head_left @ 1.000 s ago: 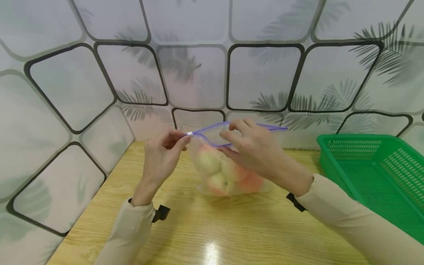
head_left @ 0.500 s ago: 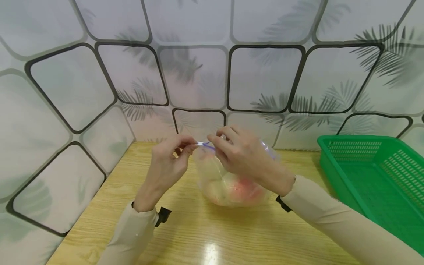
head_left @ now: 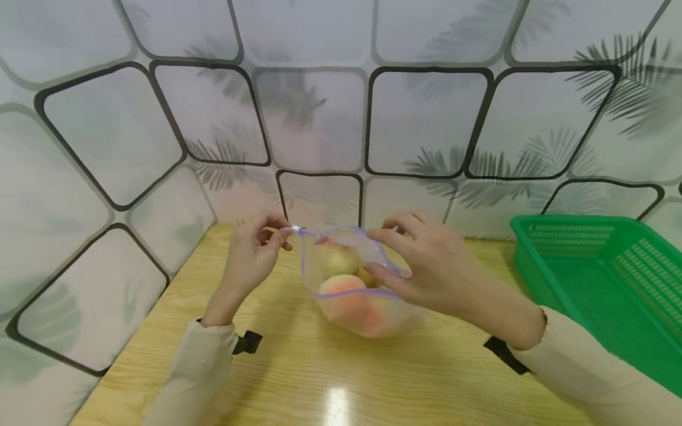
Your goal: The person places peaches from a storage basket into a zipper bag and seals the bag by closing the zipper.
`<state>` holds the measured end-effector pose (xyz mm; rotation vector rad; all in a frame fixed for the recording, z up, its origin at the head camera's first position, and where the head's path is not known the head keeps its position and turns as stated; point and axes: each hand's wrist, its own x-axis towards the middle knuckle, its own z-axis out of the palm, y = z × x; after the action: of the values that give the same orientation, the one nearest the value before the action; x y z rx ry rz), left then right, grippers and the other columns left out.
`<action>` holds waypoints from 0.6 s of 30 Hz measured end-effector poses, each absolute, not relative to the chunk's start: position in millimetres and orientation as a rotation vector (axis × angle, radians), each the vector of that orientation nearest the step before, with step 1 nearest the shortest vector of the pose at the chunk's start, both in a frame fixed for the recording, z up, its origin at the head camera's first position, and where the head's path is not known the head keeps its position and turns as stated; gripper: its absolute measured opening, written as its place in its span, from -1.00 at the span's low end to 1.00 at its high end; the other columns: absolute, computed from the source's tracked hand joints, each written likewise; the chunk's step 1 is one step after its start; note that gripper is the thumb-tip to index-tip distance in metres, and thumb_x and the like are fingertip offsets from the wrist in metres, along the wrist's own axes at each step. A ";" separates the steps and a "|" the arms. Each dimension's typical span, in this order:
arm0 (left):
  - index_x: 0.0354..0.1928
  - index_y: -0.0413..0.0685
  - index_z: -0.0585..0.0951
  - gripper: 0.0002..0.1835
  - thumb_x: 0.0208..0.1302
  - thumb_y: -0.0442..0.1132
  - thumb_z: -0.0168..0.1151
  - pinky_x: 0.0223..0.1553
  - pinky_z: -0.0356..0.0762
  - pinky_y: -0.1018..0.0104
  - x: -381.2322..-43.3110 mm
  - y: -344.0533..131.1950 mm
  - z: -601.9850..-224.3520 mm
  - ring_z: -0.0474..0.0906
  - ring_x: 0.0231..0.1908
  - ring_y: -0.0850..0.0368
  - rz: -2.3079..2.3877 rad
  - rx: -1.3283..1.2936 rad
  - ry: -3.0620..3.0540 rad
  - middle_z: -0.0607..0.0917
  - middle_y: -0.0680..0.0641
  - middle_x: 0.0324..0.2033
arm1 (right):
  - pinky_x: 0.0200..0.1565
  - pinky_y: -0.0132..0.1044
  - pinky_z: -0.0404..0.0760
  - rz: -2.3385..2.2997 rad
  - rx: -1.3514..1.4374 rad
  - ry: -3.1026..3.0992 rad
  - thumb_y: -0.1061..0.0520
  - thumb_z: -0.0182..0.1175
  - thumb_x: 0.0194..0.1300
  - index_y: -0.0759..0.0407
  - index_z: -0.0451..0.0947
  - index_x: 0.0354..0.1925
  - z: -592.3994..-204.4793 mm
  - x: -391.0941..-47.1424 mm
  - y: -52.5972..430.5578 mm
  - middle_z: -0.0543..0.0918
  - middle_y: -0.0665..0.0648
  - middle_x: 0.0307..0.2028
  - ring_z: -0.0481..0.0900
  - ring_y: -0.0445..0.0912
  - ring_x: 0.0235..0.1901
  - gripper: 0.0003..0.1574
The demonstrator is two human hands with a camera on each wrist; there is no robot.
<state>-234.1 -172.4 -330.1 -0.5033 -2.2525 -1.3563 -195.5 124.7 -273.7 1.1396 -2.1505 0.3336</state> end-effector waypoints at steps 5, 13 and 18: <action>-0.03 -0.25 0.57 -0.85 0.50 -0.31 0.18 -0.43 0.69 0.36 -240.7 -188.4 -342.0 0.77 -0.34 0.00 -1.426 -0.396 -2.412 0.68 -0.28 -0.11 | -0.50 -0.33 0.55 0.298 1.171 -2.263 0.05 0.48 0.18 0.11 0.71 -0.10 -275.3 -199.9 143.8 0.67 0.08 -0.27 0.57 -0.11 -0.35 -0.68; 0.31 -0.34 0.34 -0.43 0.65 0.06 -0.16 -0.23 0.78 0.17 -223.4 -213.2 -332.1 0.75 -0.23 0.01 -1.448 -0.150 -2.921 0.62 -0.38 0.05 | -0.44 -0.26 0.62 0.201 1.075 -2.671 0.03 0.39 0.32 0.06 0.73 -0.08 -292.0 -214.4 165.8 0.71 0.07 -0.22 0.60 -0.17 -0.45 -0.77; 0.41 -0.21 0.18 -0.28 0.60 0.28 -0.30 -0.37 0.75 0.16 -182.7 -195.9 -316.6 0.73 -0.29 0.04 -1.426 -0.155 -3.004 0.70 -0.32 -0.04 | -0.35 -0.19 0.66 0.187 1.063 -2.759 0.04 0.36 0.34 0.09 0.72 -0.08 -301.1 -221.6 175.7 0.70 0.05 -0.25 0.62 -0.15 -0.41 -0.77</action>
<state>-182.7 -195.9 -316.6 -0.1546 -3.0043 -1.4264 -221.6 175.7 -301.1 1.0633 -2.7595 0.1872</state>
